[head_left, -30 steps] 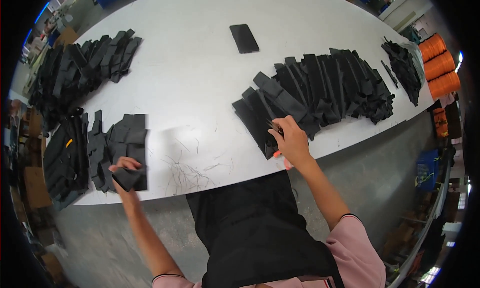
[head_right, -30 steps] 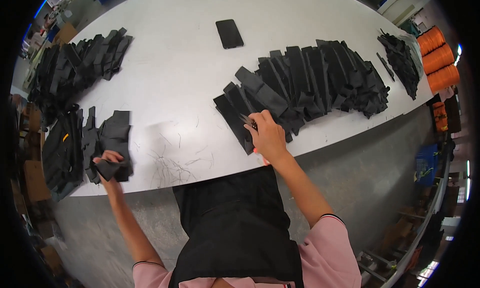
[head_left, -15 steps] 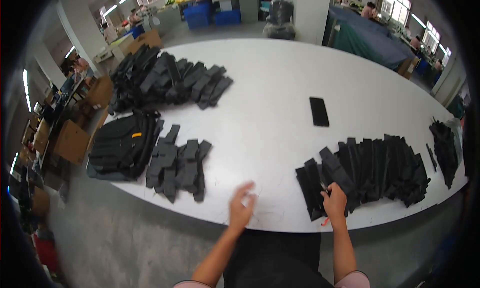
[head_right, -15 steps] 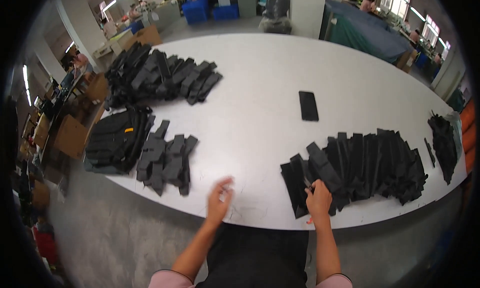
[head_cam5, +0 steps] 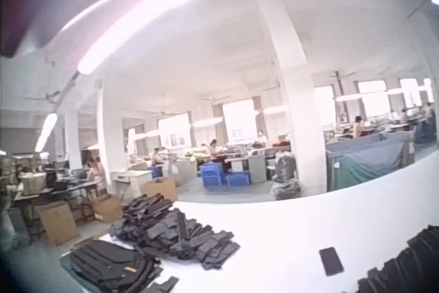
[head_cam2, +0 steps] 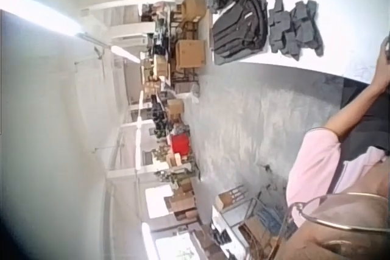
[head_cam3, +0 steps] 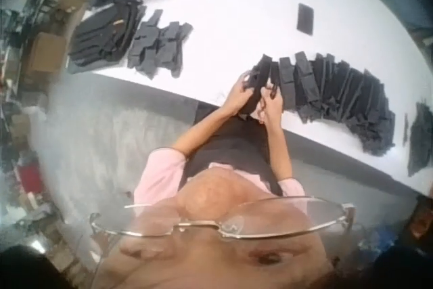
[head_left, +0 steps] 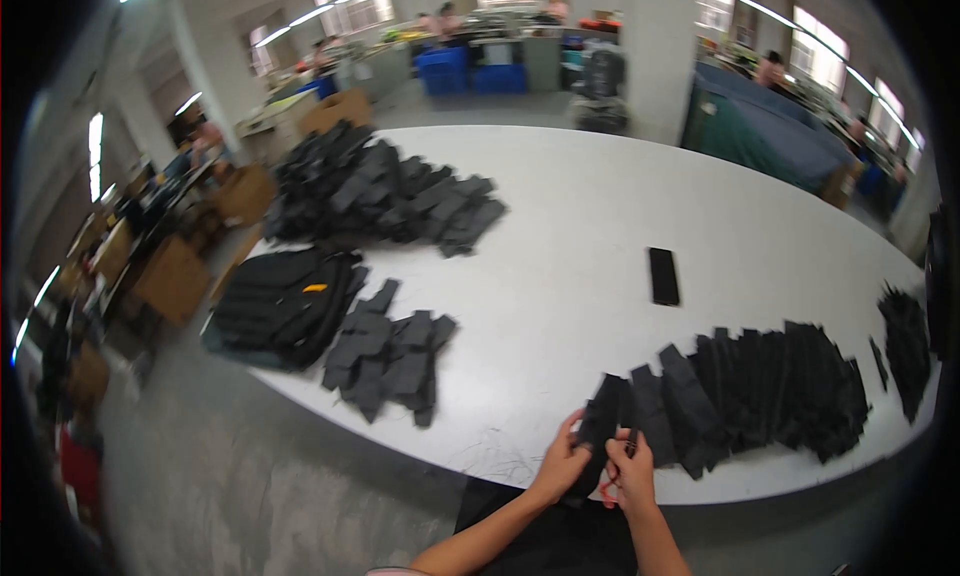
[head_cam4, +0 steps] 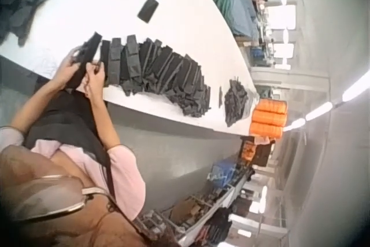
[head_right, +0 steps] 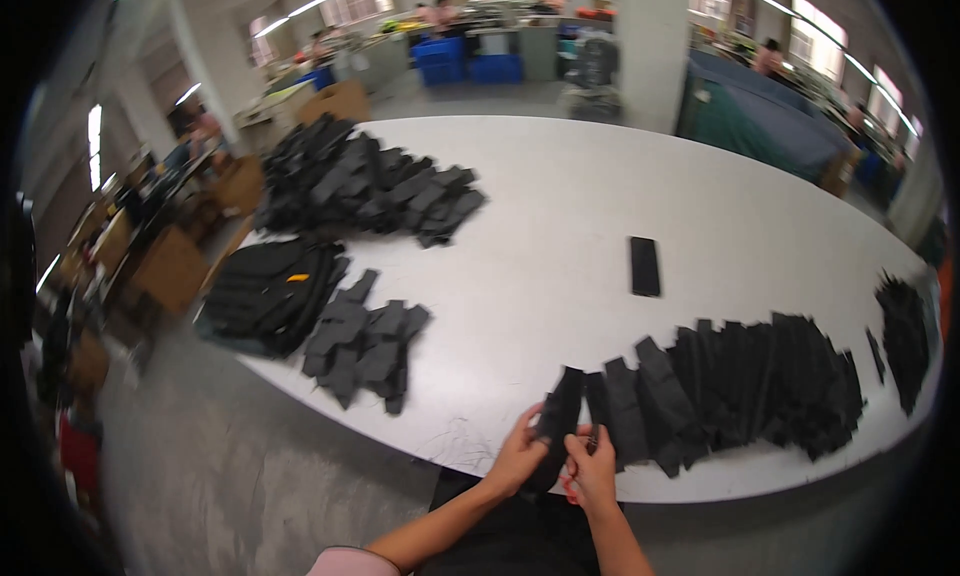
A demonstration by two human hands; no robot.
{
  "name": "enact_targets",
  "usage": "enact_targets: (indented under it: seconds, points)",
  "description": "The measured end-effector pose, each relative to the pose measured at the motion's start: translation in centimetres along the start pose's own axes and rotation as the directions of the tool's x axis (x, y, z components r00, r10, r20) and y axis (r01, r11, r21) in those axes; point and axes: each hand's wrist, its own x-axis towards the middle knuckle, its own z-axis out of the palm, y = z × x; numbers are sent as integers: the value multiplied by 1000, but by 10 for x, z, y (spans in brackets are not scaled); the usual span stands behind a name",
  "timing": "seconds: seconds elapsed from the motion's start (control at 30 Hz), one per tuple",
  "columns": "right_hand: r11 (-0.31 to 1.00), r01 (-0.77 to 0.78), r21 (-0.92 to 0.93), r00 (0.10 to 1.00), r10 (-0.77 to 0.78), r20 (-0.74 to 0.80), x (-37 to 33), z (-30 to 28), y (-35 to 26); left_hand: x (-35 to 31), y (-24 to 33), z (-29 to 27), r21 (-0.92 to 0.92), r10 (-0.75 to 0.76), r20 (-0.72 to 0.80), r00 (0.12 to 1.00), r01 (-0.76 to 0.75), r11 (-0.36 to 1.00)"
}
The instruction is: Trimming excess threads or small parts from black fabric components using a pair of snips or small scissors in a manufacturing setting.
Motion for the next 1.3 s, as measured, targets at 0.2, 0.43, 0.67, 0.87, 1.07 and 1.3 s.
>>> enact_targets:
  seconds: [0.2,0.43,0.67,0.87,1.07,1.3]
  points:
    - [782,509,-361,861,-469,198,4,14,19,-13,-10,16,302,227,-83,970,-193,934]
    - [740,307,-599,944,-315,95,6,1,32,-14,-25,-35,325,118,-24,993,-104,940]
    - [708,268,-654,962,-230,145,-1,2,9,-41,8,-36,451,383,41,923,-359,817]
    - [919,-355,-174,897,387,212,-4,-25,31,-39,5,-11,50,-121,-194,973,133,990]
    - [977,-211,0,977,211,-16,-22,-16,14,-44,-7,-7,111,-107,26,994,103,988]
    - [934,35,-355,999,-19,47,-2,-22,24,-37,0,-7,176,-25,-164,986,54,983]
